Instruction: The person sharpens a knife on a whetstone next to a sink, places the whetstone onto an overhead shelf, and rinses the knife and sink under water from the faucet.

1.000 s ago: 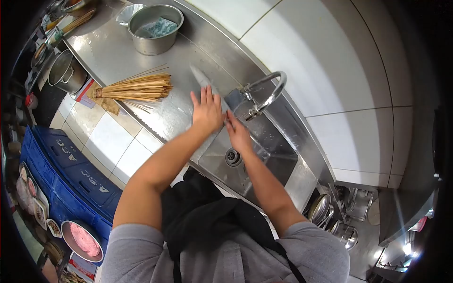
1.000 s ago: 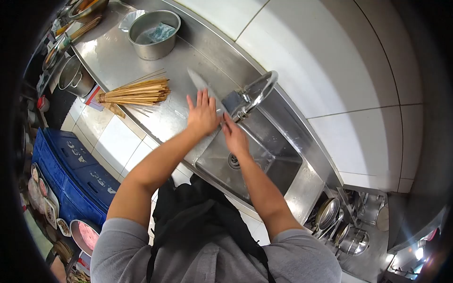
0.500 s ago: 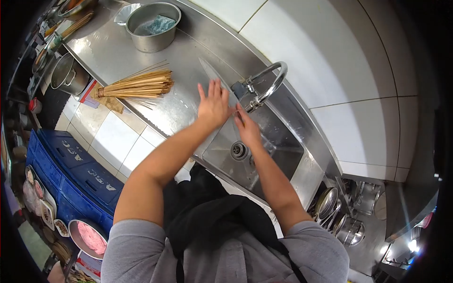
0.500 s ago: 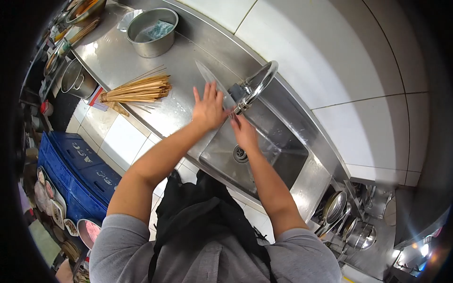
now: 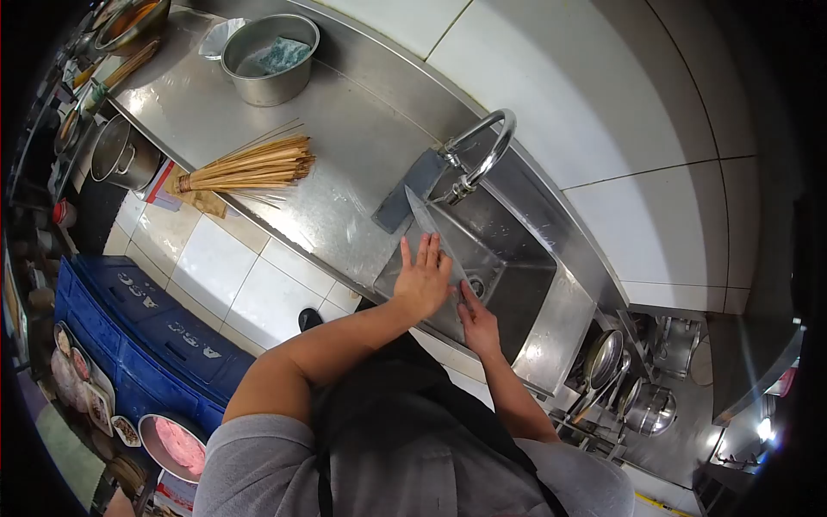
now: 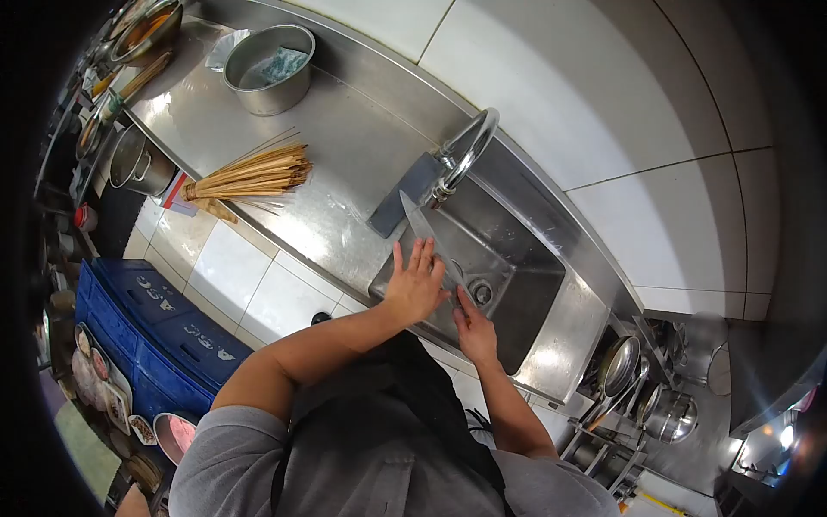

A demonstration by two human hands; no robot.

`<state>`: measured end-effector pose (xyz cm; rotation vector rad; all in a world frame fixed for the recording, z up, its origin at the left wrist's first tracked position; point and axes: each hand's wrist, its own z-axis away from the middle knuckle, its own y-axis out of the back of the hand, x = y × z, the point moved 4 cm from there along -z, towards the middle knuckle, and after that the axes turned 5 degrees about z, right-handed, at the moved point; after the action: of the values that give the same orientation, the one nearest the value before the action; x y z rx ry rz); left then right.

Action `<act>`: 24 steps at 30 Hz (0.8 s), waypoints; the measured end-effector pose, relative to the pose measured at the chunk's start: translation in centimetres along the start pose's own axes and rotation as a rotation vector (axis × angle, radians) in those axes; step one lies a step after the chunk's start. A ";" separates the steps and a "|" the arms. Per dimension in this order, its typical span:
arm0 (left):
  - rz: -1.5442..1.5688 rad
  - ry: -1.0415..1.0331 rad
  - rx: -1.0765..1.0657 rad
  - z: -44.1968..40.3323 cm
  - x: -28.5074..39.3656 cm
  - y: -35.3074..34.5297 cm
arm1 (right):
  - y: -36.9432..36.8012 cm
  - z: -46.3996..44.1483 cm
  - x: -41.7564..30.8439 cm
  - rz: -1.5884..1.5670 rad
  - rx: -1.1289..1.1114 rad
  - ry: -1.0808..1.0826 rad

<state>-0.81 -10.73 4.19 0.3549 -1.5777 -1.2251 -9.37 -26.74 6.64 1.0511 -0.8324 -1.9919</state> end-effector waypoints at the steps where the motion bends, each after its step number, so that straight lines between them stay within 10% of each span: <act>1: -0.036 -0.007 0.025 -0.7 -0.8 0.0 | -0.3 -0.9 -0.4 -0.024 -0.004 -0.008; 13: -0.046 0.220 0.089 -12.3 -12.4 11.6 | 1.1 -15.4 -14.9 0.077 0.143 0.174; 18: 0.868 0.278 0.731 -3.6 -13.4 13.8 | -0.2 -9.4 -10.5 -0.177 0.158 0.438; 24: 2.012 0.381 0.591 2.6 -14.0 7.7 | -2.1 -3.1 -7.3 0.047 0.092 0.469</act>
<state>5.21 4.25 3.18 -0.5804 -1.0595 0.8127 -4.33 -20.24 6.47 1.4623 -0.6859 -1.5828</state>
